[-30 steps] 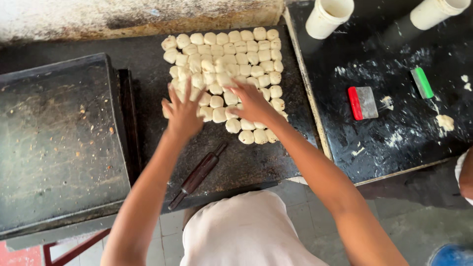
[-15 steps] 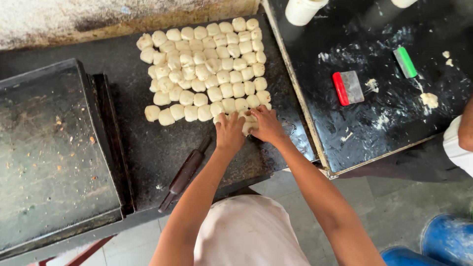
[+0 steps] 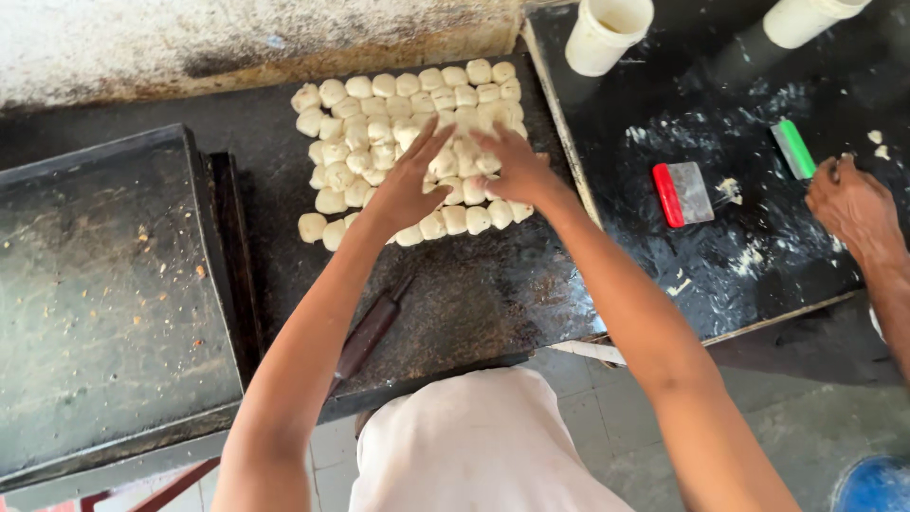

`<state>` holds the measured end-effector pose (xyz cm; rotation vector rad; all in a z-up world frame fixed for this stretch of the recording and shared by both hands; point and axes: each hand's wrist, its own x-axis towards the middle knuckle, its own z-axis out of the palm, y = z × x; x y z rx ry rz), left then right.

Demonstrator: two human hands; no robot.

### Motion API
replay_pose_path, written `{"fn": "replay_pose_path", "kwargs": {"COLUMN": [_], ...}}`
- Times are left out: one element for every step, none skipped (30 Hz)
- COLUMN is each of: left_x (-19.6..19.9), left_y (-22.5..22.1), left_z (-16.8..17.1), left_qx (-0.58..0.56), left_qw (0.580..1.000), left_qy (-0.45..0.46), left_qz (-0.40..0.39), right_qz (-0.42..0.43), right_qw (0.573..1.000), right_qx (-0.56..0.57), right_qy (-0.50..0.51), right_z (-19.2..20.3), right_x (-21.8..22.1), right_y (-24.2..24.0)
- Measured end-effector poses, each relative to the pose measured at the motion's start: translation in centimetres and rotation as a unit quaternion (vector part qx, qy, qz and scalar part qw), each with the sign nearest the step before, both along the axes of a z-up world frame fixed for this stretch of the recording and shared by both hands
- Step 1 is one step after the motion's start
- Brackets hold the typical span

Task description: The person picks up small dough balls from a pile, flattens them using a rolling pin on a countertop, and places the flattened pieces onto a metal tray.

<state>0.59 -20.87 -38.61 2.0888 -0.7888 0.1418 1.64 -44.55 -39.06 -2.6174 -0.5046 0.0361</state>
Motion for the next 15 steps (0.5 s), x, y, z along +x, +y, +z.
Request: {"fn": "replay_pose_path", "kwargs": {"left_x": [-0.5, -2.2, -4.9, -7.6, -10.6, -13.6, -16.2, -18.9, -20.8, -21.8, -23.1, -24.2, -24.4, -24.7, -24.5], "left_y": [1.2, 2.3, 3.5, 4.8, 5.9, 7.1, 8.4, 9.2, 9.9, 10.8, 11.4, 11.8, 12.2, 12.6, 12.7], "left_z": [0.2, -0.1, -0.8, -1.6, -2.5, -3.4, -4.2, -4.9, -5.4, -6.0, -6.6, -7.1, -7.8, -8.2, -8.9], "left_qx": [-0.037, -0.01, 0.016, 0.076, 0.137, 0.183, 0.228, 0.237, 0.246, 0.269, 0.29, 0.311, 0.298, 0.285, 0.27], "left_qw": [0.999, 0.999, 0.997, 0.991, 0.979, 0.971, 0.96, 0.953, 0.946, 0.934, 0.921, 0.907, 0.908, 0.909, 0.91], "left_qy": [0.004, 0.016, 0.033, 0.065, 0.097, 0.077, 0.057, 0.061, 0.061, 0.077, 0.098, 0.119, 0.103, 0.088, 0.07], "left_qz": [-0.006, 0.03, 0.066, 0.094, 0.117, 0.137, 0.153, 0.176, 0.202, 0.221, 0.241, 0.26, 0.276, 0.291, 0.307], "right_qz": [-0.012, -0.024, -0.01, 0.004, 0.031, 0.059, 0.085, 0.077, 0.071, 0.064, 0.053, 0.042, 0.03, 0.024, 0.017], "right_qw": [0.998, 0.992, 0.996, 0.999, 0.997, 0.994, 0.99, 0.989, 0.987, 0.984, 0.99, 0.995, 0.997, 0.995, 0.988], "right_qx": [-0.061, -0.121, -0.084, -0.047, -0.059, -0.07, -0.081, -0.087, -0.093, -0.099, -0.066, -0.033, 0.0, 0.065, 0.128], "right_qy": [0.008, 0.016, 0.002, -0.012, -0.034, -0.056, -0.077, -0.092, -0.112, -0.131, -0.109, -0.087, -0.066, -0.077, -0.089], "right_z": [-1.0, -2.6, -4.7, -6.5, -8.4, -9.7, -10.7, -11.2, -11.1, -10.7, -10.1, -9.5, -8.8, -8.3, -7.9], "right_x": [0.1, -0.7, -2.8, -4.2, -5.6, -6.3, -7.1, -7.3, -6.6, -6.1, -5.6, -5.9, -5.9, -6.5, -7.8], "right_y": [0.9, 2.1, 3.3, 4.2, 4.9, 5.7, 6.2, 6.6, 6.8, 7.3, 7.5, 7.6, 7.9, 8.0, 8.1]}}
